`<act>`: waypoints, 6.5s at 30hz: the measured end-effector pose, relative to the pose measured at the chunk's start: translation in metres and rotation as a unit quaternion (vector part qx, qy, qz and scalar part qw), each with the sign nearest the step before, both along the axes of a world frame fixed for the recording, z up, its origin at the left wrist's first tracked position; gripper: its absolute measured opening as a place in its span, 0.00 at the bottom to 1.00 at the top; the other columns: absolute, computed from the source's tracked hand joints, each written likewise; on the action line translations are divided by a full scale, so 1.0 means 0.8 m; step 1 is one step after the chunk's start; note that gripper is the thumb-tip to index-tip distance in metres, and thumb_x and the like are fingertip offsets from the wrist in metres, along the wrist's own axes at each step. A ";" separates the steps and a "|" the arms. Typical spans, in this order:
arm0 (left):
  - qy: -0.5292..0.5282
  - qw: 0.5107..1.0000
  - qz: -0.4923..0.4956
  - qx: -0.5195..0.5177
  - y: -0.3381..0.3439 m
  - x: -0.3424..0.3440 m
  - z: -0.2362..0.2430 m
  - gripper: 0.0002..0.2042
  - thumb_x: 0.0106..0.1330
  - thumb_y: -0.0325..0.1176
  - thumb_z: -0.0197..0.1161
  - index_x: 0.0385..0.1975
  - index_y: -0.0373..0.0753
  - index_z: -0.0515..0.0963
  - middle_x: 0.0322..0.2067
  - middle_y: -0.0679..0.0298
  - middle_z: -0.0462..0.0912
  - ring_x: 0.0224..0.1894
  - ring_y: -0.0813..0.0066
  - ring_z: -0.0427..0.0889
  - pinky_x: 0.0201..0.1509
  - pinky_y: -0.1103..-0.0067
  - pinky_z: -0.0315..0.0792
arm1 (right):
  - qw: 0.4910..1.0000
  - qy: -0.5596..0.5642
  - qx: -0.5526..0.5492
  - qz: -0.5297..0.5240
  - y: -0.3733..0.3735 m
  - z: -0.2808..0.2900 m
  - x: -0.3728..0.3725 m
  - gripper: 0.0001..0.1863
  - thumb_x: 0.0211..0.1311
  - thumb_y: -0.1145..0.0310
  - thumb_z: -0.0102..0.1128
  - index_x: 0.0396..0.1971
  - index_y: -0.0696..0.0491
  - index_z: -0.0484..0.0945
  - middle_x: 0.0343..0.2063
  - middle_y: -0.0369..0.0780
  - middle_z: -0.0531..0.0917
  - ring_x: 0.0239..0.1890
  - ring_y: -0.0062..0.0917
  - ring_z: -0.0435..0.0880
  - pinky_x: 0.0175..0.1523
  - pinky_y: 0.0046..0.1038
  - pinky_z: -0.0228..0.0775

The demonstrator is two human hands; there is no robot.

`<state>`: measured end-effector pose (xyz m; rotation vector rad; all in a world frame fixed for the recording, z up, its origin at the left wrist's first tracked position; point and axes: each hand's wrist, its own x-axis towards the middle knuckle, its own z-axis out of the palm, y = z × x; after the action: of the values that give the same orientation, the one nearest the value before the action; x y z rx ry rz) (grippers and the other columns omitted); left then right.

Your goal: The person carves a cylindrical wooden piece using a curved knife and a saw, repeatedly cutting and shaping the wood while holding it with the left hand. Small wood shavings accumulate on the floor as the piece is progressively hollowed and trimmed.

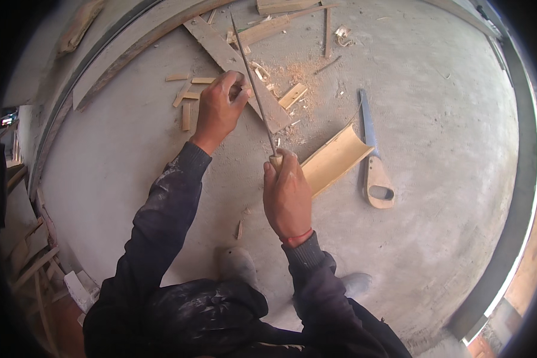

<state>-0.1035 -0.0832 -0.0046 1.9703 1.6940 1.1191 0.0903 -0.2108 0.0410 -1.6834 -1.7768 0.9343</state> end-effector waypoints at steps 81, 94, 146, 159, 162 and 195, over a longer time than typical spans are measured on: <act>-0.083 0.996 -0.033 -0.010 0.024 -0.003 0.017 0.10 0.72 0.25 0.68 0.49 0.36 0.78 0.39 0.58 0.87 0.36 0.69 0.91 0.42 0.72 0.82 | 0.998 -0.043 0.039 -0.008 0.033 -0.039 -0.021 0.14 0.77 0.66 0.55 0.51 0.60 0.68 0.37 0.59 0.86 0.37 0.58 0.87 0.41 0.53 0.78; -0.055 0.998 -0.015 0.040 0.029 -0.011 0.021 0.06 0.72 0.27 0.66 0.43 0.35 0.77 0.36 0.57 0.85 0.41 0.60 0.88 0.46 0.66 0.79 | 0.999 -0.026 0.031 -0.019 0.037 -0.037 -0.033 0.14 0.78 0.63 0.55 0.49 0.60 0.67 0.33 0.61 0.85 0.40 0.59 0.87 0.43 0.55 0.78; -0.185 0.961 0.106 -0.174 -0.019 0.003 -0.057 0.15 0.67 0.30 0.73 0.48 0.31 0.78 0.34 0.56 0.87 0.33 0.67 0.88 0.42 0.70 0.81 | 0.995 0.026 -0.036 -0.092 -0.022 -0.085 -0.021 0.18 0.74 0.63 0.64 0.53 0.58 0.71 0.35 0.56 0.86 0.38 0.57 0.87 0.43 0.52 0.76; -0.081 0.994 0.053 -0.056 0.008 -0.013 -0.042 0.13 0.70 0.32 0.72 0.47 0.30 0.81 0.33 0.55 0.91 0.34 0.72 0.91 0.39 0.75 0.81 | 0.997 0.045 -0.027 -0.050 -0.007 -0.057 -0.012 0.17 0.79 0.62 0.60 0.56 0.58 0.71 0.33 0.55 0.86 0.36 0.56 0.86 0.40 0.50 0.75; -0.027 0.999 0.033 -0.031 0.013 -0.018 -0.034 0.14 0.71 0.34 0.72 0.48 0.30 0.81 0.34 0.55 0.91 0.34 0.71 0.90 0.38 0.75 0.80 | 0.999 0.032 -0.011 -0.030 0.002 -0.056 -0.009 0.18 0.78 0.63 0.61 0.56 0.59 0.71 0.33 0.55 0.86 0.36 0.57 0.86 0.40 0.51 0.76; 0.148 0.954 0.186 -0.184 -0.080 -0.184 -0.075 0.16 0.70 0.31 0.71 0.53 0.32 0.79 0.49 0.47 0.81 0.51 0.45 0.83 0.56 0.60 0.78 | 0.941 0.145 -0.081 -0.296 -0.021 0.026 0.143 0.15 0.82 0.60 0.57 0.56 0.53 0.77 0.26 0.30 0.74 0.20 0.09 0.70 0.23 0.16 0.62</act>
<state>-0.2507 -0.1470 -0.0649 1.6850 2.3068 0.5592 0.2046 -0.2276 0.0617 -1.9033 -0.9350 0.9931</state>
